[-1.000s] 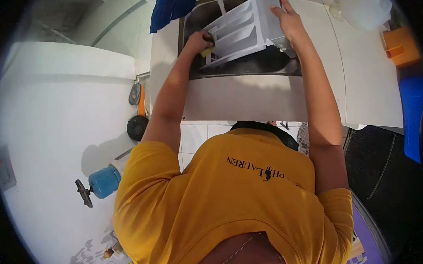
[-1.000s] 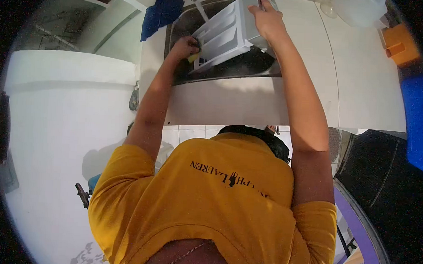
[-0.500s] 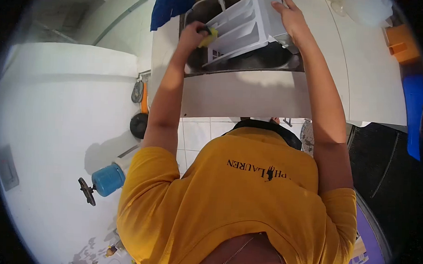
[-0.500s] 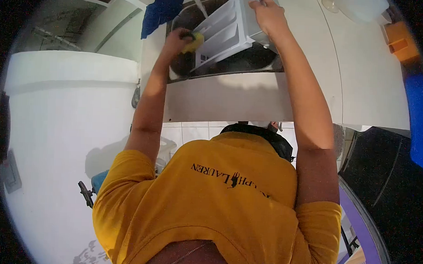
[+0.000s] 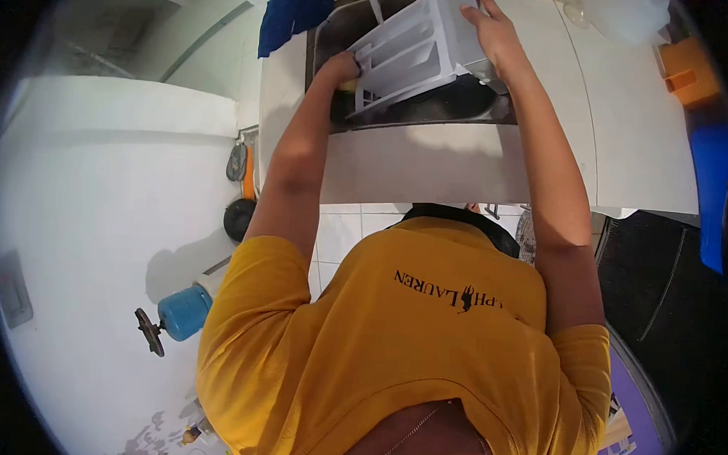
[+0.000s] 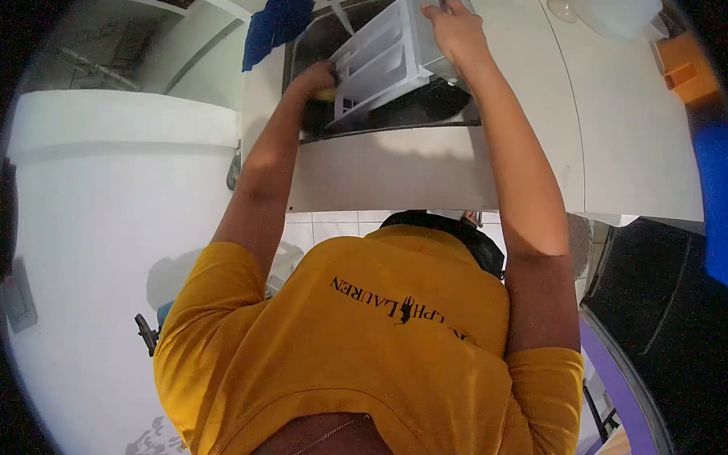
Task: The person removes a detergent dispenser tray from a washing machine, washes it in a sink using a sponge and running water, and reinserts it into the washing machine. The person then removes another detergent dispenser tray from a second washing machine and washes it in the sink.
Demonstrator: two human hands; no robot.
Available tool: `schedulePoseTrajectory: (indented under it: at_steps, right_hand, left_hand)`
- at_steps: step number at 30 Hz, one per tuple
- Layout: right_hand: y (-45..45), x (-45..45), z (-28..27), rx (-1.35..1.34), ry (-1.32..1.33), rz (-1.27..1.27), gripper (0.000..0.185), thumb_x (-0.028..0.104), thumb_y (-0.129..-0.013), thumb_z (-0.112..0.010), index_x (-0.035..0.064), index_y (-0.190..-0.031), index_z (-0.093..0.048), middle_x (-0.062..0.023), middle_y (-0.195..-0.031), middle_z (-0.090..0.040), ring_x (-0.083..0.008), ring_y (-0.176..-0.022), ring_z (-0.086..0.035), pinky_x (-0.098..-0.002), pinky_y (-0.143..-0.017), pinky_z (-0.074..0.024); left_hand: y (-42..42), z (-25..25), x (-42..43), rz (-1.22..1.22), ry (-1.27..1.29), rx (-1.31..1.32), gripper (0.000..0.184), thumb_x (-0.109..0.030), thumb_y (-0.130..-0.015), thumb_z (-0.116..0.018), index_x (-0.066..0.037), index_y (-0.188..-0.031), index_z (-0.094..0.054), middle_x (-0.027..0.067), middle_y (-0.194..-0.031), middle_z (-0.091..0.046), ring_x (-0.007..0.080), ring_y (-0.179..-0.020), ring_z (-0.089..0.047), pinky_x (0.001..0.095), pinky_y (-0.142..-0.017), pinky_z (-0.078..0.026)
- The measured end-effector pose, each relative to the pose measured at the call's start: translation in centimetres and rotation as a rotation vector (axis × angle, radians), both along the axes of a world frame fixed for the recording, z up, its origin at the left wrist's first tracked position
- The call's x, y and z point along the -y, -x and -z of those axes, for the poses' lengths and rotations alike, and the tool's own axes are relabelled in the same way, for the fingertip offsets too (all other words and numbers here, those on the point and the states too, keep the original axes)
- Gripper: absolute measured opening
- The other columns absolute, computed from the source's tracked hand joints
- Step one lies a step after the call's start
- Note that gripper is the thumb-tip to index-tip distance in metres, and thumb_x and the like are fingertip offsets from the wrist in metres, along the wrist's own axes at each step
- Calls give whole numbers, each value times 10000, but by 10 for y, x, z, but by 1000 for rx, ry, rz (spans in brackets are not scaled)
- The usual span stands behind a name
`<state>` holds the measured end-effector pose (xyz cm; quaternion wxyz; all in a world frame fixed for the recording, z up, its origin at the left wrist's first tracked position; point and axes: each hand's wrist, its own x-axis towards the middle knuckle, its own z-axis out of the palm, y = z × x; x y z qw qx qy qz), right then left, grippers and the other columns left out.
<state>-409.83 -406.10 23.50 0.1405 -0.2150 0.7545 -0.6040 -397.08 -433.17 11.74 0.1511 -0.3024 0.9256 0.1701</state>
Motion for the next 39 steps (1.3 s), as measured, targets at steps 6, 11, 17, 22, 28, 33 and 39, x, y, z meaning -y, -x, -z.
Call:
schedulePoseTrajectory:
  at_steps: [6, 11, 17, 22, 28, 33, 39]
  right_hand:
    - [-3, -3, -15, 24, -6, 2, 537, 218, -797, -506, 68, -1299, -388, -236, -1245, -451, -336, -1129, -453, -343, -930, -355]
    - [-6, -3, -13, 125, 33, 2, 523, 206, -796, -511, 84, -1294, -405, -247, -1223, -468, -341, -1112, -470, -343, -905, -378]
    - [0, 2, 3, 11, 59, 37, 508, 222, -796, -522, 102, -1281, -431, -254, -1188, -493, -349, -1079, -497, -350, -908, -385]
    - [18, 6, 23, 34, -29, 12, 597, 305, -771, -568, 132, -1316, -394, -204, -1241, -467, -289, -1112, -478, -302, -934, -351]
    - [5, 5, 2, 148, 66, -25, 607, 265, -788, -572, 71, -1324, -364, -179, -1253, -470, -251, -1106, -488, -282, -931, -347]
    - [-1, 1, -2, 210, 66, -53, 639, 249, -789, -585, 59, -1341, -327, -156, -1279, -444, -230, -1143, -447, -277, -937, -331]
    - [7, 3, -1, 369, 60, -87, 583, 264, -773, -608, -10, -1252, -421, -134, -1182, -511, -224, -1055, -496, -284, -887, -372]
  left_hand:
    - [-7, -19, -35, -2, 18, -252, 379, -130, -657, -611, -34, -1018, -544, 214, -986, -594, 368, -960, -558, 411, -809, -440]
    - [-23, -5, -33, -49, 56, -362, 343, -166, -697, -631, -46, -1000, -523, 210, -932, -606, 369, -904, -576, 415, -776, -456]
    - [-17, -70, -103, -7, -209, -724, 395, -190, -729, -663, -36, -1058, -505, 161, -986, -605, 302, -911, -590, 369, -793, -447]
    - [-5, -82, -148, 64, -336, -803, 337, -148, -748, -635, -25, -1046, -540, 143, -1007, -602, 269, -890, -597, 351, -791, -450]
    - [-15, -17, -81, 110, -103, -270, 293, -169, -684, -640, -27, -940, -627, 162, -920, -627, 302, -869, -603, 373, -777, -467]
    - [-14, 10, -77, -27, -41, -102, 232, -173, -651, -636, -31, -833, -659, 181, -867, -631, 339, -818, -606, 389, -723, -485]
    - [-22, -2, -94, -69, -294, -467, 280, -236, -701, -683, -76, -930, -666, 162, -917, -635, 293, -857, -608, 360, -756, -463]
